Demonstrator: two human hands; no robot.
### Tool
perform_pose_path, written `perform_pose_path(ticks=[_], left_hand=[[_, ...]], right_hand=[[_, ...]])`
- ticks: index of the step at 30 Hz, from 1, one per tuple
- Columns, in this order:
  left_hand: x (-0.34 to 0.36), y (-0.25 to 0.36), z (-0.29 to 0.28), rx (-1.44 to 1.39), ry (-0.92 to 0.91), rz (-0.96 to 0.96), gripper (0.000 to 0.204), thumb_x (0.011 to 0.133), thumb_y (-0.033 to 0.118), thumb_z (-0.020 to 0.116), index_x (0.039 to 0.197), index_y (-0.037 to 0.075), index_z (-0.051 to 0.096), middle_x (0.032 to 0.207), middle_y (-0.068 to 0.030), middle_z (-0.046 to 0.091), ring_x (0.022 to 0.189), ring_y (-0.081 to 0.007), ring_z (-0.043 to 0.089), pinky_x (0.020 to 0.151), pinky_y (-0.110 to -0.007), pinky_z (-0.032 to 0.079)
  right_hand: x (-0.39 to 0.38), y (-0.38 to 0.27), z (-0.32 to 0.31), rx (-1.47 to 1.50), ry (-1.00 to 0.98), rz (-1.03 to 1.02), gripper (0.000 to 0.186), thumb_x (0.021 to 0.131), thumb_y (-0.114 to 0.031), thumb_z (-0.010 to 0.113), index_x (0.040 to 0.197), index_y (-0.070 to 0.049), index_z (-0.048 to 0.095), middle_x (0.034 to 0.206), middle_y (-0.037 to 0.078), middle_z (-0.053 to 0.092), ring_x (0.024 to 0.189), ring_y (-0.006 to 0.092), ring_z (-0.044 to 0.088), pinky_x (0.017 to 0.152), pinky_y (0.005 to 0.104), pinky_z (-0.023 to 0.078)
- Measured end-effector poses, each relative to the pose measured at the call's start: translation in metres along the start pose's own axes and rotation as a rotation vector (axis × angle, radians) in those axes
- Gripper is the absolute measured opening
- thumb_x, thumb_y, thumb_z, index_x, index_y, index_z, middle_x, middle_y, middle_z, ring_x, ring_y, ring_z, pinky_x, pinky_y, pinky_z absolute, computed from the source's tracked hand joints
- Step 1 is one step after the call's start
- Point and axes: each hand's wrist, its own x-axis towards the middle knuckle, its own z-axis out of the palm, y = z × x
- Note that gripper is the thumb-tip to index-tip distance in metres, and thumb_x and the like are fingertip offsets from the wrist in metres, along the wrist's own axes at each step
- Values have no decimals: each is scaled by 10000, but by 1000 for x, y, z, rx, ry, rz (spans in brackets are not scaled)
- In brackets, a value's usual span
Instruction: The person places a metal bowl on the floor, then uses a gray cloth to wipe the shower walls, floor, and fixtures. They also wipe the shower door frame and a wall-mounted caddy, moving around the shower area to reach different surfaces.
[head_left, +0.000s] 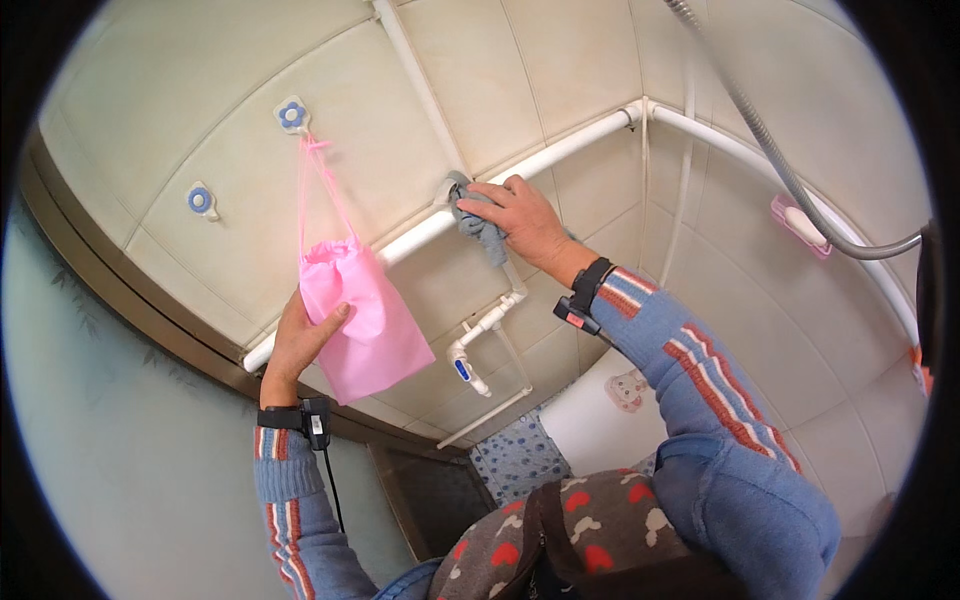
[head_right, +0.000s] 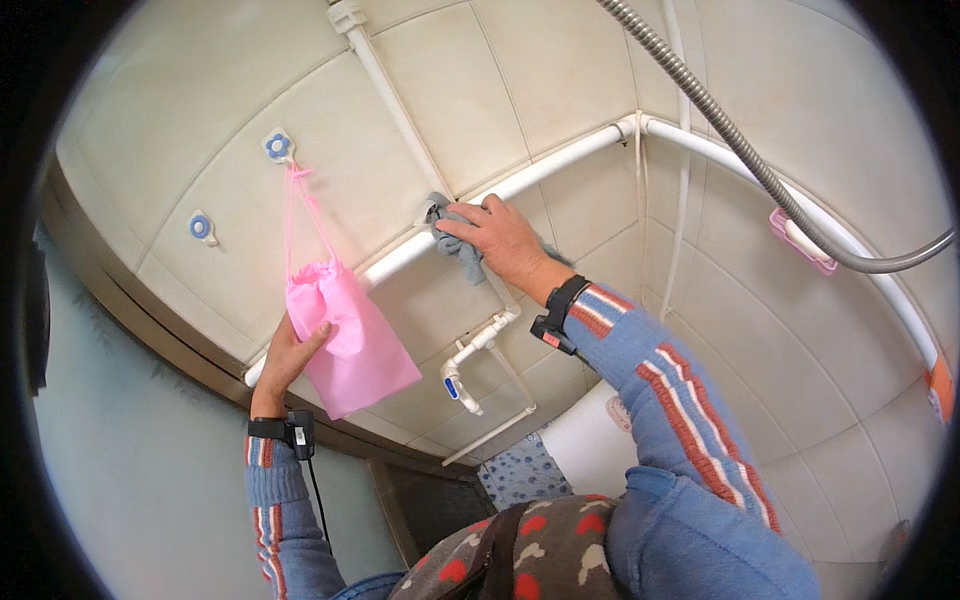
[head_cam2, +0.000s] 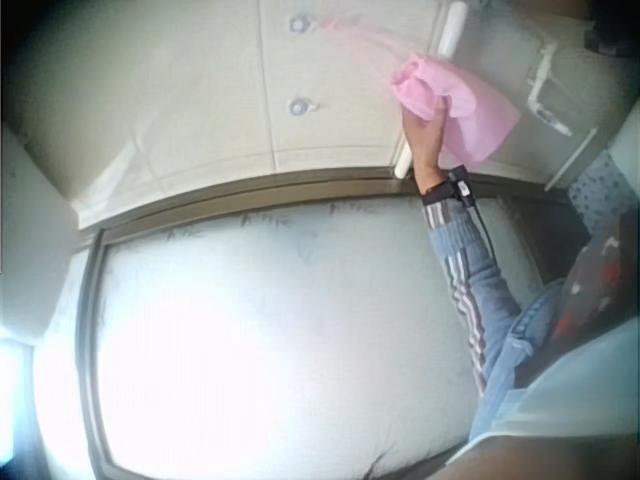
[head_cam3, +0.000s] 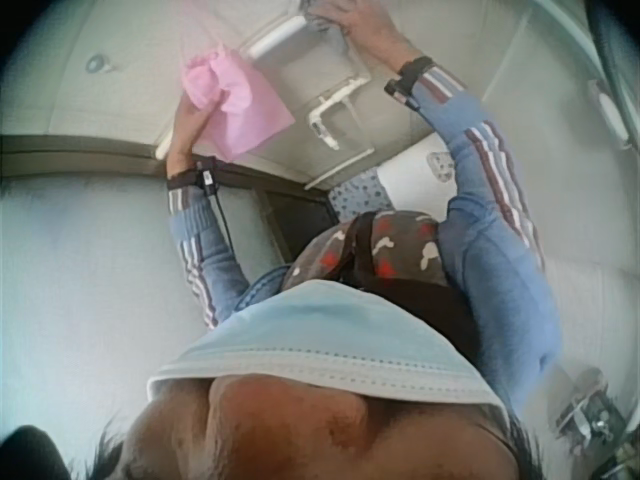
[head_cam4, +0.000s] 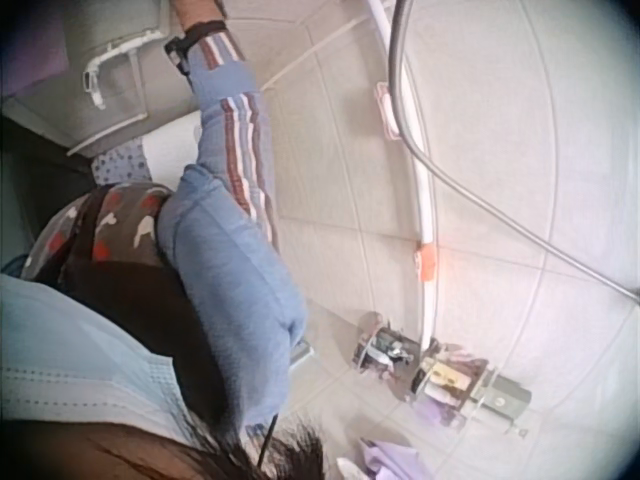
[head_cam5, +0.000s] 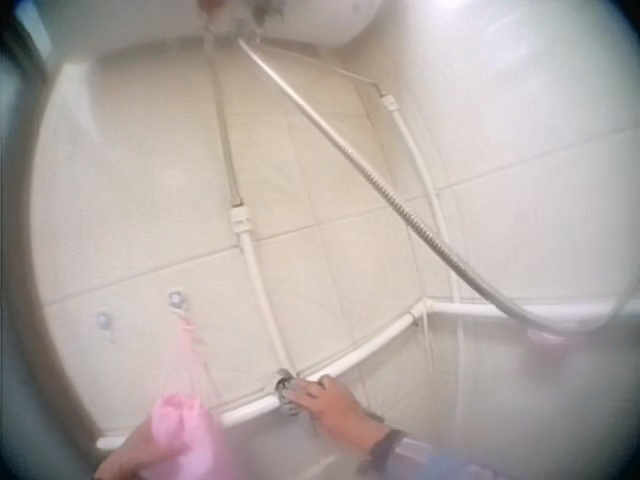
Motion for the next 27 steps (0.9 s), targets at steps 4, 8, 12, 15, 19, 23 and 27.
perform_pose_path(ticks=[4,8,12,15,19,23,27], left_hand=[[16,-11,14,31,109,58,610,1014,367,675,1456,-22,515,1350,-127,650,1247,-203,596,1058,-354,469],[30,-29,7,19,201,-5,439,1062,374,562,1259,-2,676,1125,-173,746,1073,-273,694,920,-407,525],[33,-47,20,739,309,246,349,1061,293,503,1017,20,716,880,-253,693,838,-441,663,736,-516,503],[40,-54,35,730,379,353,329,1053,248,484,919,29,689,807,-259,647,752,-485,615,671,-560,472],[46,-59,37,791,403,330,383,1058,283,465,840,35,661,770,-242,643,719,-476,616,639,-557,457],[44,-65,34,799,413,334,439,1048,356,472,807,34,649,744,-237,636,707,-478,611,627,-560,451],[44,-67,34,830,420,336,437,1038,362,479,804,36,652,742,-232,637,710,-478,613,629,-561,455]], right_hand=[[-15,36,-21,-87,-13,30,574,776,26,660,1266,-270,692,1364,-24,642,950,280,561,857,382,525],[-12,71,-46,18,72,321,592,760,82,636,1262,-226,695,1308,22,672,984,327,580,889,391,526],[4,76,-50,179,116,285,612,761,105,616,1293,-190,677,1296,77,665,1056,357,594,931,409,532],[1,65,-39,180,11,181,641,752,116,598,1309,-195,662,1334,94,634,1112,367,584,955,432,532],[-10,90,-40,64,-67,219,679,748,124,582,1335,-212,637,1387,102,591,1142,367,569,966,439,533],[-17,149,-66,-59,-71,382,616,773,103,599,1300,-212,645,1323,56,621,1148,356,586,949,417,537],[-16,197,-87,89,68,573,546,798,70,581,1278,-176,669,1324,44,636,1109,363,588,993,432,500]])
